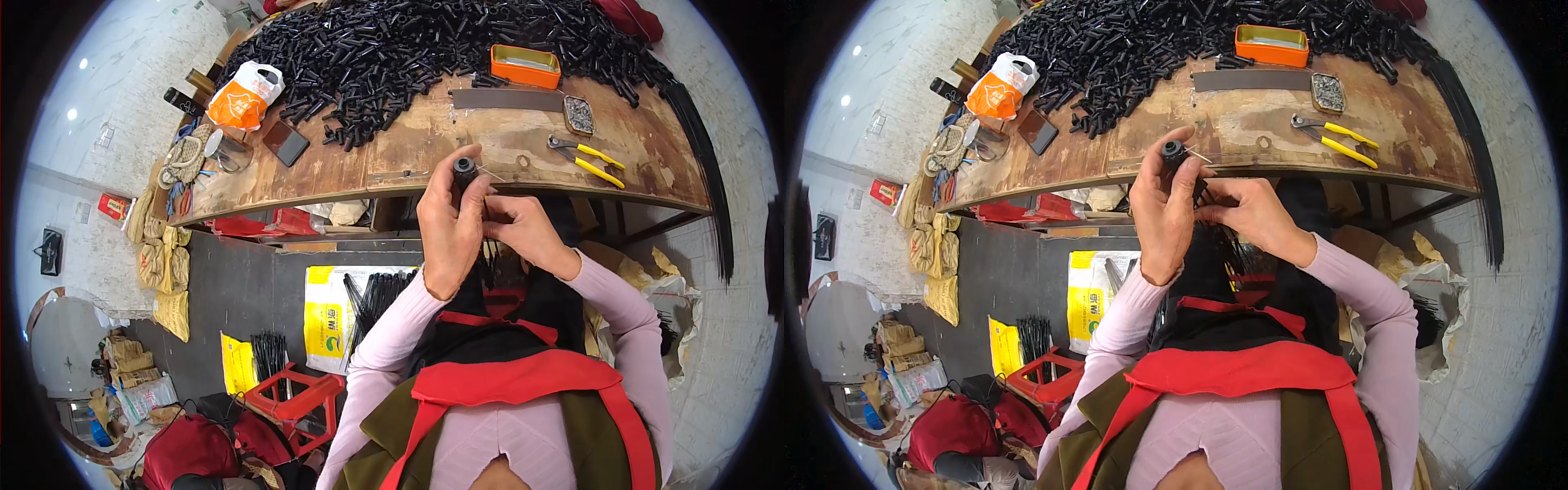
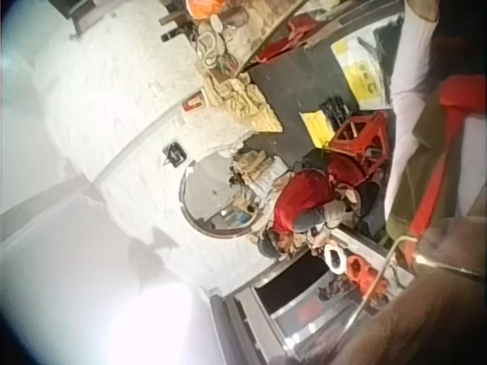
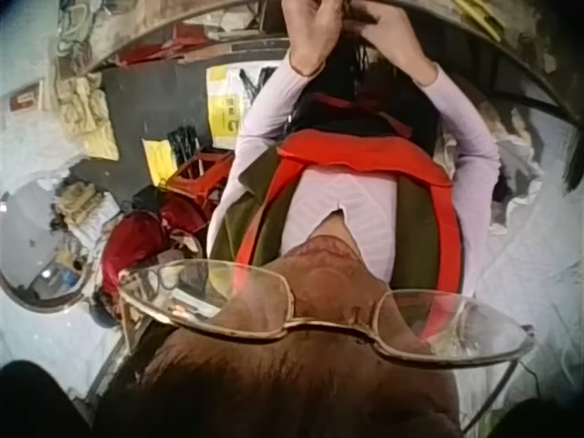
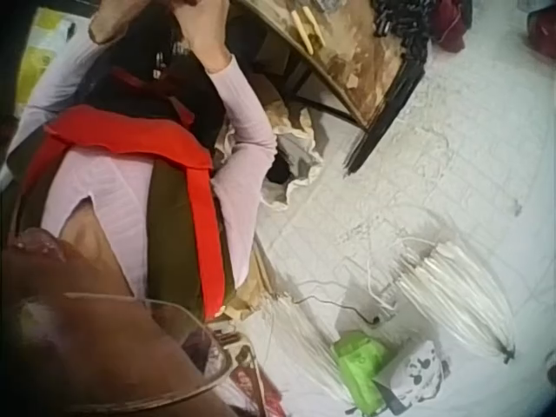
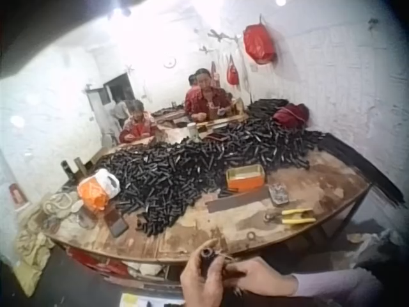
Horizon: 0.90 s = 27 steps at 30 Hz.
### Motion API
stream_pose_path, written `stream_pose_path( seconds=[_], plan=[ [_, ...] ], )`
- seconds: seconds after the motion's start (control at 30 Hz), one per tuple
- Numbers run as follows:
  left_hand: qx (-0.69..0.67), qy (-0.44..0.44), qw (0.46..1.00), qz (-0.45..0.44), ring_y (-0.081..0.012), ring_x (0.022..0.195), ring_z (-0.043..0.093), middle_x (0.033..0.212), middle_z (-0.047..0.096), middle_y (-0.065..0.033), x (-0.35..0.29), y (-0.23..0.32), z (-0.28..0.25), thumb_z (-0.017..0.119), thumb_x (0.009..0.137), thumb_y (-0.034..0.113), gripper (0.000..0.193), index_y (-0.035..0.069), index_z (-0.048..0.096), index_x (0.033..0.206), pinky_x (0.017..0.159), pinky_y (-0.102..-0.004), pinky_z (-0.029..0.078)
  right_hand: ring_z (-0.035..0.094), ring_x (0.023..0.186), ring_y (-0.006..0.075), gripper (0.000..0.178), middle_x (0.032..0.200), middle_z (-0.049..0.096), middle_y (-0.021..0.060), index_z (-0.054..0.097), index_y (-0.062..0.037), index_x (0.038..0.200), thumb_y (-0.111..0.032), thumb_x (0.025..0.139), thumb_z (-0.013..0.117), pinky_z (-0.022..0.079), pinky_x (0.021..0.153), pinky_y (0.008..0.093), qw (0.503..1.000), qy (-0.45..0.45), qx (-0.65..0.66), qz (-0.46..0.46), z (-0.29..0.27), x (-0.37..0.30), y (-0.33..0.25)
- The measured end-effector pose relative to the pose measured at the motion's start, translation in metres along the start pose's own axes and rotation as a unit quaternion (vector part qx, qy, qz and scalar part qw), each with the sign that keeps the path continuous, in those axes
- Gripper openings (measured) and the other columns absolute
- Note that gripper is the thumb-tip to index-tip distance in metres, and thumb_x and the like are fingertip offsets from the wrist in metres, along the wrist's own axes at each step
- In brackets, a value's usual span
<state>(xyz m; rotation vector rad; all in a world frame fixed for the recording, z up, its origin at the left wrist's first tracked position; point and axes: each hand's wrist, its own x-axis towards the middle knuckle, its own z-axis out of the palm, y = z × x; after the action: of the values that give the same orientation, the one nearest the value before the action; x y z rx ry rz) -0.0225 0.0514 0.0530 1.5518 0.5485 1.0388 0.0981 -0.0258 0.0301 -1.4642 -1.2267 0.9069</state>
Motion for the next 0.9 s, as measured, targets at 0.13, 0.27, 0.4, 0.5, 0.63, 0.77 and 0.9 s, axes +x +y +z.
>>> stream_pose_path(
  seconds=[0.13, 0.27, 0.4, 0.5, 0.63, 0.77, 0.9],
  plan=[
    [-0.021, 0.011, 1.000, -0.007, -0.0117, 0.079, 0.059, 0.090, 0.064, -0.0086, 0.007, 0.001, 0.012, 0.055, 0.093, 0.000, 0.036, -0.003, 0.052, 0.129, 0.073, -0.0251, 0.047, 0.061, 0.065, 0.0118, 0.016, 0.069, 0.062, 0.0084, 0.063, 0.0036, 0.085, -0.010, 0.084, 0.071, 0.048, 0.061, 0.0314, 0.998, 0.005, -0.057, -0.018, -0.016, 0.003, 0.005],
    [-0.014, -0.009, 1.000, -0.004, -0.0111, 0.081, 0.060, 0.088, 0.063, -0.0062, 0.022, 0.004, 0.002, 0.054, 0.094, 0.001, 0.039, 0.000, 0.050, 0.133, 0.075, -0.0244, 0.047, 0.059, 0.065, 0.0297, 0.017, 0.070, 0.058, 0.0120, 0.062, -0.0010, 0.082, -0.016, 0.084, 0.071, 0.047, 0.061, 0.0398, 0.932, 0.043, -0.327, -0.151, -0.058, -0.012, 0.014],
    [-0.026, -0.170, 0.983, -0.058, -0.0151, 0.093, 0.059, 0.112, 0.061, -0.0097, 0.027, -0.026, -0.012, 0.056, 0.096, 0.010, 0.028, -0.003, 0.056, 0.121, 0.084, -0.0272, 0.047, 0.058, 0.083, 0.0326, 0.017, 0.085, 0.059, 0.0127, 0.065, -0.0042, 0.088, -0.016, 0.079, 0.073, 0.047, 0.071, 0.0408, 0.847, 0.165, -0.477, -0.166, -0.121, -0.022, 0.034],
    [-0.092, -0.251, 0.952, -0.150, -0.0147, 0.086, 0.058, 0.092, 0.062, -0.0086, 0.022, -0.042, 0.000, 0.056, 0.098, 0.013, 0.016, -0.001, 0.052, 0.104, 0.080, -0.0284, 0.047, 0.055, 0.094, 0.0337, 0.029, 0.098, 0.058, 0.0137, 0.062, -0.0034, 0.098, -0.019, 0.078, 0.075, 0.045, 0.080, 0.0425, 0.811, 0.210, -0.518, -0.175, -0.161, -0.012, 0.051],
    [-0.094, -0.255, 0.951, -0.149, -0.0102, 0.072, 0.046, 0.078, 0.049, -0.0018, 0.021, -0.046, 0.011, 0.057, 0.099, 0.015, 0.017, 0.002, 0.048, 0.103, 0.067, -0.0257, 0.041, 0.053, 0.100, 0.0345, 0.043, 0.105, 0.056, 0.0150, 0.058, -0.0012, 0.110, -0.023, 0.077, 0.076, 0.043, 0.087, 0.0421, 0.826, 0.154, -0.528, -0.119, -0.196, -0.002, 0.090],
    [-0.072, -0.243, 0.958, -0.137, -0.0089, 0.069, 0.041, 0.078, 0.046, -0.0003, 0.017, -0.048, 0.014, 0.056, 0.099, 0.016, 0.017, 0.002, 0.047, 0.101, 0.062, -0.0242, 0.035, 0.054, 0.101, 0.0255, 0.032, 0.107, 0.056, 0.0108, 0.055, 0.0012, 0.110, -0.016, 0.086, 0.067, 0.044, 0.088, 0.0352, 0.924, 0.167, -0.333, -0.082, -0.192, -0.009, 0.089],
    [-0.053, -0.227, 0.965, -0.121, -0.0087, 0.069, 0.040, 0.078, 0.045, -0.0003, 0.006, -0.042, 0.014, 0.056, 0.100, 0.017, 0.017, 0.003, 0.046, 0.099, 0.062, -0.0240, 0.035, 0.054, 0.082, 0.0126, 0.020, 0.090, 0.055, 0.0021, 0.056, 0.0007, 0.110, -0.014, 0.097, 0.053, 0.045, 0.075, 0.0267, 0.992, 0.114, 0.001, 0.055, -0.157, -0.026, 0.031]
  ],
)
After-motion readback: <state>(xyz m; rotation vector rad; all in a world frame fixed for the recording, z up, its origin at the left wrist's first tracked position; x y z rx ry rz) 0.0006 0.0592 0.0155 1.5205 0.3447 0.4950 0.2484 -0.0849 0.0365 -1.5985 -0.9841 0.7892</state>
